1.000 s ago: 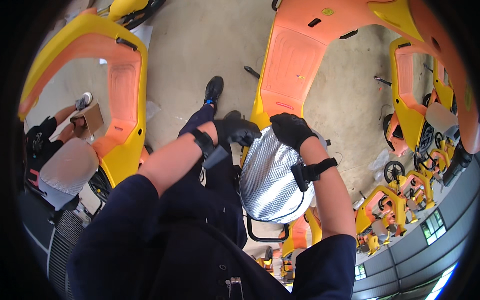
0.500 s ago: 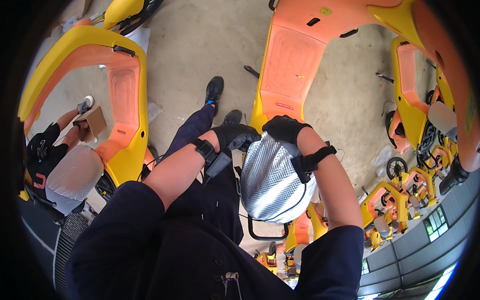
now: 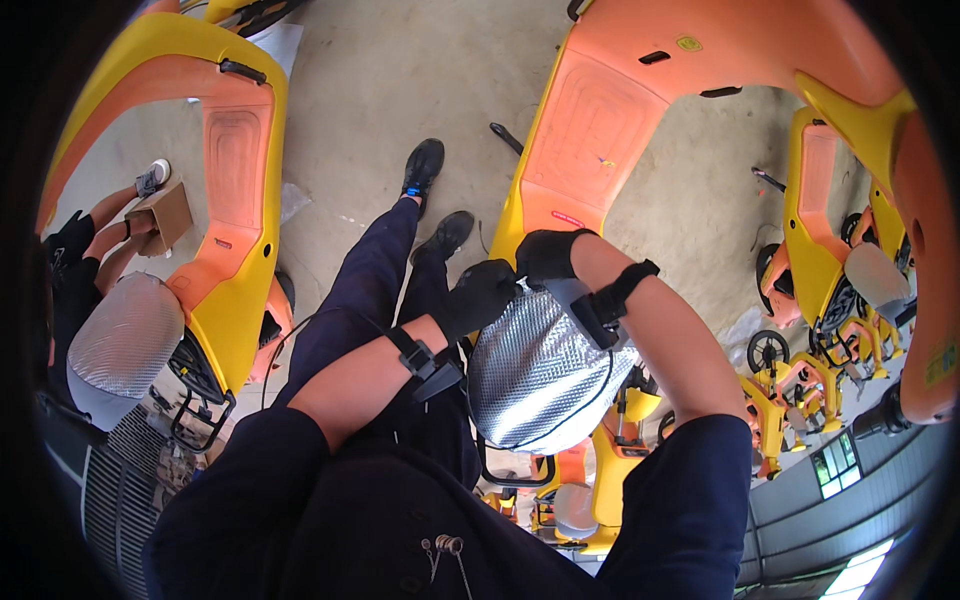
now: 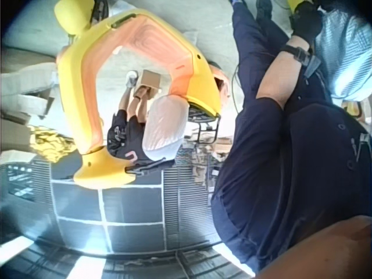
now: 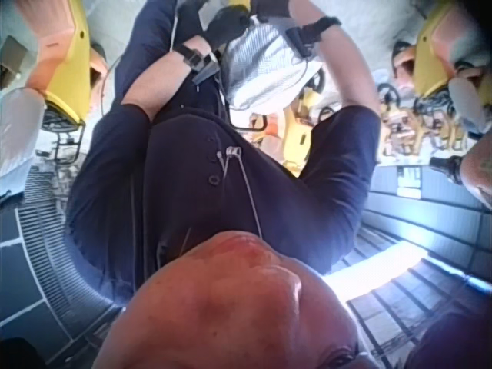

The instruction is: The person removes a silver reflective cover from a scooter seat, opens the seat to access the interior compartment, and manipulates the latch and wire components by hand.

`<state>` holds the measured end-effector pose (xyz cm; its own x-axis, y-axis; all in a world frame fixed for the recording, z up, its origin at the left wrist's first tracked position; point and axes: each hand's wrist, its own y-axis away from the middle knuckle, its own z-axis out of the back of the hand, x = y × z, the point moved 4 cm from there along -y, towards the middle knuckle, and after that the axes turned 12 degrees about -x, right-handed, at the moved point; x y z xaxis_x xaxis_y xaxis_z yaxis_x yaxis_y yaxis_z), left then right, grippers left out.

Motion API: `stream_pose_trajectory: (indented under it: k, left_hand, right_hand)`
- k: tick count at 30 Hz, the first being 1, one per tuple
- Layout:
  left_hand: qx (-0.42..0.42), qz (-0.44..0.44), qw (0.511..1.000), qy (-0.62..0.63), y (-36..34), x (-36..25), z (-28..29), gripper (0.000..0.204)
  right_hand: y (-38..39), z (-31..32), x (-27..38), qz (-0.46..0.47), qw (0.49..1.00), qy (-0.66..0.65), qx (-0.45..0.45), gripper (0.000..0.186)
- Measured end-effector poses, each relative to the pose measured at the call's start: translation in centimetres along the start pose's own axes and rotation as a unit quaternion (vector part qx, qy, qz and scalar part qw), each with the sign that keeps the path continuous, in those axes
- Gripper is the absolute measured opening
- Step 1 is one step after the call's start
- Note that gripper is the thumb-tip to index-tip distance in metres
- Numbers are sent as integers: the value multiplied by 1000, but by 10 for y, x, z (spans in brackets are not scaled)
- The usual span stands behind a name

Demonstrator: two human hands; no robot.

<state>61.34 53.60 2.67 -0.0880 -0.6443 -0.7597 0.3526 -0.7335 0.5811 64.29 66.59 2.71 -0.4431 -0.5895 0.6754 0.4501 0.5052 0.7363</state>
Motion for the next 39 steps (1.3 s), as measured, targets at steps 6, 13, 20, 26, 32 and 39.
stream_pose_trajectory:
  k: [6,13,20,26,32,39]
  left_hand:
    - [78,-146,986,-24,-8,10,-5,10]
    - [272,-27,960,60,-20,-5,1,19]
    - [275,95,909,299,-11,36,-22,19]
    - [340,76,918,192,-20,4,1,26]
    - [312,28,947,76,-19,11,-6,26]
    - [180,98,957,208,11,58,-43,23]
  right_hand:
    - [12,4,13,-43,991,21,-124,24]
    - [21,-8,2,34,966,-11,-257,12]
    - [27,-5,10,29,968,12,-248,13]
    - [15,-8,1,4,985,-16,-172,22]
    - [9,-20,-13,-10,979,-128,-161,28]
    - [4,-10,3,22,990,21,-135,28]
